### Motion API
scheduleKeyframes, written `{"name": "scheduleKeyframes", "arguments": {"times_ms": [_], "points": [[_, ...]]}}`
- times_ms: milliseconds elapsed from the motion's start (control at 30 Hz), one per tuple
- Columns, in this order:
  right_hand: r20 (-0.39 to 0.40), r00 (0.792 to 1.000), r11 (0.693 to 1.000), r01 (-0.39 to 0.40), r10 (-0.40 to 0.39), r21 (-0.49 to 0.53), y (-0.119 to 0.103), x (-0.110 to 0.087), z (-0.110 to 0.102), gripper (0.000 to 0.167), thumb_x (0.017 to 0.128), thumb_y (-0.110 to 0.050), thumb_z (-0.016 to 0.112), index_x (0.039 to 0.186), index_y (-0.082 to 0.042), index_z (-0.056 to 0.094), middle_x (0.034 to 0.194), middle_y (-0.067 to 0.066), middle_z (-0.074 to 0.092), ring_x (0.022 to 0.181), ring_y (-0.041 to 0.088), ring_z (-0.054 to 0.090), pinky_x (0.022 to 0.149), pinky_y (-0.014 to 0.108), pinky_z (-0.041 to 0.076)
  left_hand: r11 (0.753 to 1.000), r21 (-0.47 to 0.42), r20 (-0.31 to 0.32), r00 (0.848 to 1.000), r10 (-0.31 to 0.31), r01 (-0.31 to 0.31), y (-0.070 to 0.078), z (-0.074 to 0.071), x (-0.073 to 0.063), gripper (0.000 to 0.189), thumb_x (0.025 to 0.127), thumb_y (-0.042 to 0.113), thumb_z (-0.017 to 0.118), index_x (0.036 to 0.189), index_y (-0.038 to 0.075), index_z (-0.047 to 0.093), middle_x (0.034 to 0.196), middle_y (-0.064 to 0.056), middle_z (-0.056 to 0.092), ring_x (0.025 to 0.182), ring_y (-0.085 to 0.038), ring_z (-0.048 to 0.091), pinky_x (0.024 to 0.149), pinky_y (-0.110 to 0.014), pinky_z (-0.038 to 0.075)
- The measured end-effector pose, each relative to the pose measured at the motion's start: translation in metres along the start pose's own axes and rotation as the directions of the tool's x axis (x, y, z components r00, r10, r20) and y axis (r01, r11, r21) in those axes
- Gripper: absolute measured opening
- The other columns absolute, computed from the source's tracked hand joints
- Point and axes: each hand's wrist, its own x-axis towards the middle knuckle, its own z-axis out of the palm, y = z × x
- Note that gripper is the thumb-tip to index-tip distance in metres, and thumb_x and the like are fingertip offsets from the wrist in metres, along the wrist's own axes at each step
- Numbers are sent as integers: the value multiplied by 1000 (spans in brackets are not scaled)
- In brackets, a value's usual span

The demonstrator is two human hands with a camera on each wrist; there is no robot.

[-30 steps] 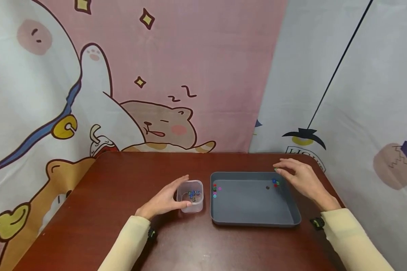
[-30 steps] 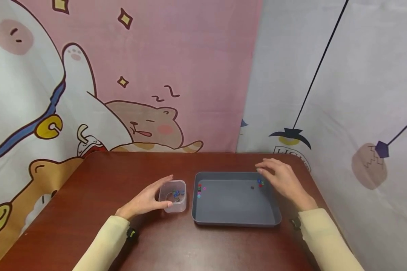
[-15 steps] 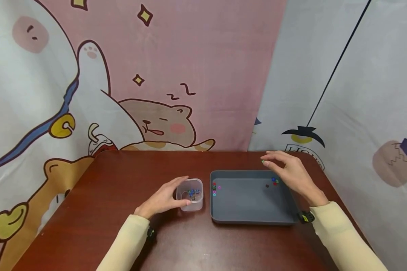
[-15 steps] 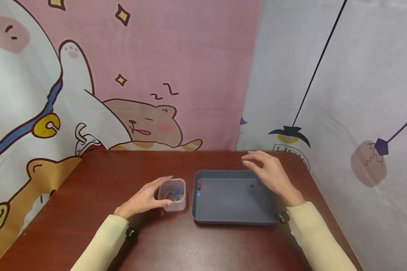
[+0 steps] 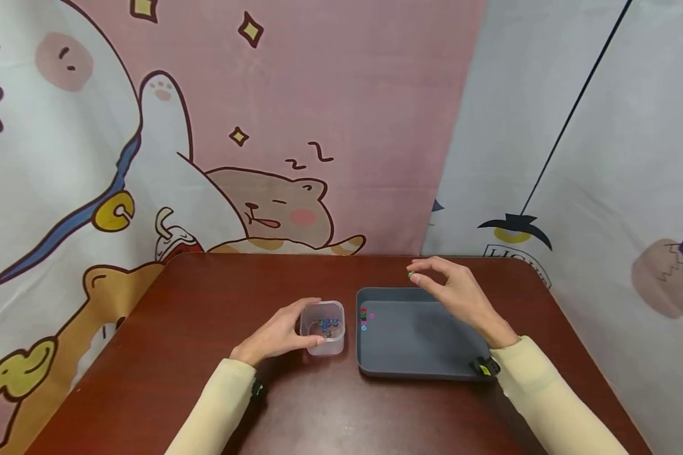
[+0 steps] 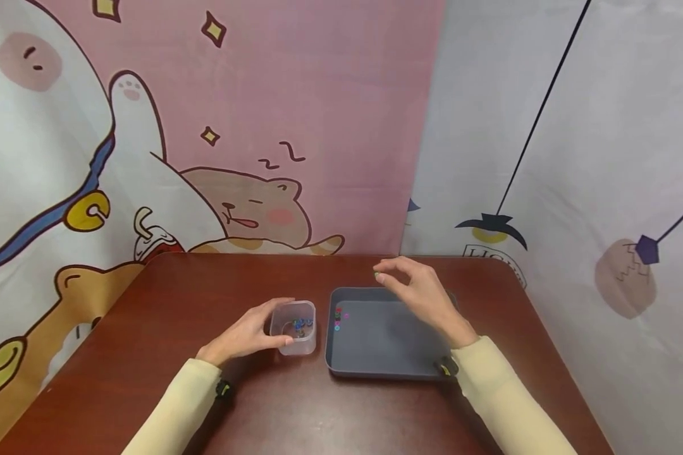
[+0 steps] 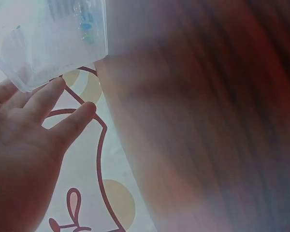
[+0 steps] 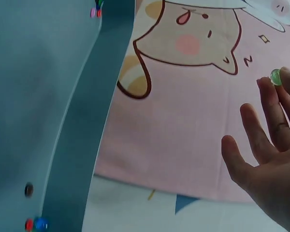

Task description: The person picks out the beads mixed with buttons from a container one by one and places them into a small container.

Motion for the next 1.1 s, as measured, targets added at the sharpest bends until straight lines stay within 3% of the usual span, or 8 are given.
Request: {"name": "scheduleKeyframes", "arguments": {"times_ms": [267,567,733,933,1100], "points": [[44,998,996,40,-44,78,-15,10,25,24,99,-24,72,122,-17,75,127,2,70,122,24,63,103,58,47,1000,-6,14,999,-31,31,1,1,-3,92,81,54,84,155,14,46,146,-8,56,125,-25,56,108,-52,47],[85,993,993,77,-85,95,-31,21,50,21,99,-27,72,119,-22,76,119,-8,71,117,16,65,100,52,51,999,6,14,999,-35,35,2,0,1,94,81,54,85,155,12,45,148,-8,54,126,-23,55,109,-52,45],[140,983,990,105,-119,99,-36,27,64,19,99,-26,73,117,-22,77,115,-10,72,111,12,67,94,46,56,999,-3,19,999,-38,38,3,1,1,93,82,52,85,156,12,45,152,-6,52,130,-24,54,111,-53,43],[210,968,989,117,-135,96,-36,31,80,17,99,-24,72,116,-20,77,116,-9,72,108,12,67,95,46,56,999,0,19,999,-40,40,5,0,2,93,82,51,85,157,13,44,154,-5,50,132,-23,53,112,-53,42],[272,952,990,120,-137,80,-36,33,88,17,100,-26,71,116,-21,77,115,-9,72,109,12,66,94,44,55,1000,-5,15,1000,-12,12,4,0,2,93,83,49,85,156,8,44,154,-7,51,132,-25,54,110,-53,43]]}}
